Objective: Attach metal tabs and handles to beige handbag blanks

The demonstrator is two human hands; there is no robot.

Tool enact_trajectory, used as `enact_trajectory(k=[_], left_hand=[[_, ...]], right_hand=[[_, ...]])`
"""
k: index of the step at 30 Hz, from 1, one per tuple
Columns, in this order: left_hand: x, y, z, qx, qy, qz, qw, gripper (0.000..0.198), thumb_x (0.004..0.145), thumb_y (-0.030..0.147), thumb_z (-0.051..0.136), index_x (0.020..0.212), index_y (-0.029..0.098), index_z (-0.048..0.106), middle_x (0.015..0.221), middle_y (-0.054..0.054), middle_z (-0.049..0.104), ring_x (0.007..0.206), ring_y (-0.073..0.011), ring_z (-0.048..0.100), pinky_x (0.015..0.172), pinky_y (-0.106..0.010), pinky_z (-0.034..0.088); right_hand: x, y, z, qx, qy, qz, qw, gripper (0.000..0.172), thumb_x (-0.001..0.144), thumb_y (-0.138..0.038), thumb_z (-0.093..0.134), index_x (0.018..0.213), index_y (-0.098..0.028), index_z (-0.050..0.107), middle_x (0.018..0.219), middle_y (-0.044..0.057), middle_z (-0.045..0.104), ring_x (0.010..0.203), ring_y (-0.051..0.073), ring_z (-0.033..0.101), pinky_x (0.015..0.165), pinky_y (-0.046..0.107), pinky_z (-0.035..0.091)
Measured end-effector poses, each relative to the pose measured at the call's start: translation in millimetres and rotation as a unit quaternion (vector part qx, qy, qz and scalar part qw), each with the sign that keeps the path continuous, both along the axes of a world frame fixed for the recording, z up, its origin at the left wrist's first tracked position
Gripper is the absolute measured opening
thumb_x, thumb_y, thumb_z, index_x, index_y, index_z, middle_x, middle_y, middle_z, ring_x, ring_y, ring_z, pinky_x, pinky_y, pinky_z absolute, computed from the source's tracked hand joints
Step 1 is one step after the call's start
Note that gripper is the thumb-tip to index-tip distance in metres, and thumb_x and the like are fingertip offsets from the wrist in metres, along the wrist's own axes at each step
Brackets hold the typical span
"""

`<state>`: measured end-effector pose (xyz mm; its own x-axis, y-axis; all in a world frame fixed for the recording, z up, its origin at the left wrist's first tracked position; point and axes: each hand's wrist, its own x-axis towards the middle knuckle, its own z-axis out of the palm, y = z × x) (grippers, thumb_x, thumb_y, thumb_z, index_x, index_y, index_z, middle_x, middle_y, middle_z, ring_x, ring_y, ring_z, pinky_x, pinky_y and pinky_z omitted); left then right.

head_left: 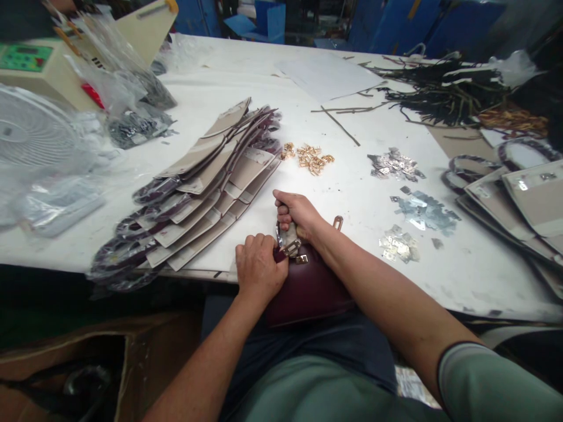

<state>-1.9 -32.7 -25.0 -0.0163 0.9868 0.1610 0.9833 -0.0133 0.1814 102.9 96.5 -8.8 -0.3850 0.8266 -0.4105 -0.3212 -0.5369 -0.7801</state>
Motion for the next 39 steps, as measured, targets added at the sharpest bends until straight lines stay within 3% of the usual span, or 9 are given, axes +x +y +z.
enact_trajectory(k=[19, 21, 24, 27, 29, 31, 33, 35, 39], left_hand=[[-2, -1, 0.9, 0.001, -0.015, -0.003, 1.000, 0.012, 0.094, 0.035, 0.061, 0.089, 0.024, 0.059, 0.094, -0.008, 0.068, 0.099, -0.0317, 0.057, 0.081, -0.044, 0.035], [-3, -2, 1.1, 0.011, -0.024, -0.004, 1.000, 0.013, 0.095, 0.036, 0.059, 0.090, 0.024, 0.061, 0.094, -0.008, 0.069, 0.099, -0.0312, 0.057, 0.081, -0.044, 0.035], [-3, -5, 1.7, 0.032, -0.043, -0.007, 0.999, 0.013, 0.097, 0.035, 0.058, 0.090, 0.024, 0.062, 0.095, -0.007, 0.070, 0.099, -0.0300, 0.057, 0.082, -0.042, 0.036], [-4, -7, 2.4, 0.053, -0.071, -0.008, 0.996, 0.013, 0.097, 0.033, 0.057, 0.090, 0.024, 0.063, 0.095, -0.007, 0.070, 0.098, -0.0288, 0.059, 0.082, -0.040, 0.037], [-6, -8, 3.5, 0.060, -0.102, -0.003, 0.993, 0.011, 0.095, 0.032, 0.058, 0.089, 0.023, 0.062, 0.092, -0.006, 0.070, 0.096, -0.0274, 0.060, 0.083, -0.039, 0.038], [-7, -11, 6.9, 0.055, -0.162, 0.017, 0.985, 0.012, 0.094, 0.032, 0.058, 0.086, 0.023, 0.061, 0.086, -0.004, 0.069, 0.089, -0.0246, 0.061, 0.080, -0.036, 0.040], [-6, -17, 14.8, 0.042, -0.247, 0.047, 0.967, 0.016, 0.093, 0.037, 0.059, 0.084, 0.024, 0.060, 0.079, -0.001, 0.066, 0.078, -0.0211, 0.060, 0.074, -0.034, 0.041], [-1, -29, 28.5, 0.025, -0.342, 0.073, 0.937, 0.024, 0.091, 0.045, 0.062, 0.081, 0.024, 0.058, 0.072, 0.002, 0.063, 0.070, -0.0184, 0.058, 0.070, -0.031, 0.042], [15, -68, 71.2, -0.010, -0.484, 0.046, 0.874, 0.033, 0.079, 0.052, 0.076, 0.088, 0.024, 0.061, 0.075, 0.003, 0.066, 0.072, -0.0174, 0.063, 0.070, -0.029, 0.049]], right_hand=[[4, -1, 0.9, 0.007, 0.046, -0.006, 0.999, 0.048, 0.079, -0.056, 0.085, 0.075, -0.022, 0.051, 0.050, -0.012, 0.036, 0.039, 0.006, 0.030, 0.036, 0.020, 0.032], [15, -4, 19.9, 0.037, 0.064, -0.060, 0.995, 0.048, 0.081, -0.057, 0.082, 0.074, -0.023, 0.049, 0.050, -0.012, 0.036, 0.039, 0.006, 0.031, 0.037, 0.021, 0.034], [43, -24, 71.7, 0.134, 0.064, -0.165, 0.975, 0.046, 0.088, -0.059, 0.074, 0.076, -0.024, 0.048, 0.051, -0.010, 0.036, 0.041, 0.008, 0.035, 0.040, 0.022, 0.037], [72, -73, 122.5, 0.220, -0.005, -0.212, 0.952, 0.045, 0.092, -0.062, 0.067, 0.075, -0.025, 0.048, 0.053, -0.007, 0.038, 0.042, 0.010, 0.039, 0.042, 0.024, 0.040], [83, -117, 133.7, 0.263, -0.081, -0.197, 0.941, 0.046, 0.093, -0.062, 0.066, 0.071, -0.024, 0.051, 0.052, -0.005, 0.043, 0.042, 0.011, 0.041, 0.043, 0.026, 0.040], [84, -160, 120.6, 0.295, -0.179, -0.121, 0.931, 0.043, 0.092, -0.056, 0.068, 0.068, -0.023, 0.058, 0.053, -0.002, 0.053, 0.046, 0.013, 0.049, 0.047, 0.028, 0.043], [78, -192, 91.1, 0.328, -0.276, -0.039, 0.903, 0.029, 0.090, -0.046, 0.074, 0.072, -0.023, 0.068, 0.067, 0.002, 0.068, 0.062, 0.018, 0.063, 0.060, 0.031, 0.052], [71, -214, 59.8, 0.358, -0.344, -0.024, 0.868, 0.013, 0.086, -0.038, 0.077, 0.090, -0.026, 0.077, 0.089, 0.004, 0.077, 0.082, 0.025, 0.071, 0.078, 0.038, 0.058], [62, -236, 35.8, 0.411, -0.418, -0.072, 0.807, 0.063, 0.078, -0.040, 0.084, 0.137, -0.028, 0.068, 0.123, 0.012, 0.073, 0.108, 0.034, 0.071, 0.096, 0.049, 0.059]])
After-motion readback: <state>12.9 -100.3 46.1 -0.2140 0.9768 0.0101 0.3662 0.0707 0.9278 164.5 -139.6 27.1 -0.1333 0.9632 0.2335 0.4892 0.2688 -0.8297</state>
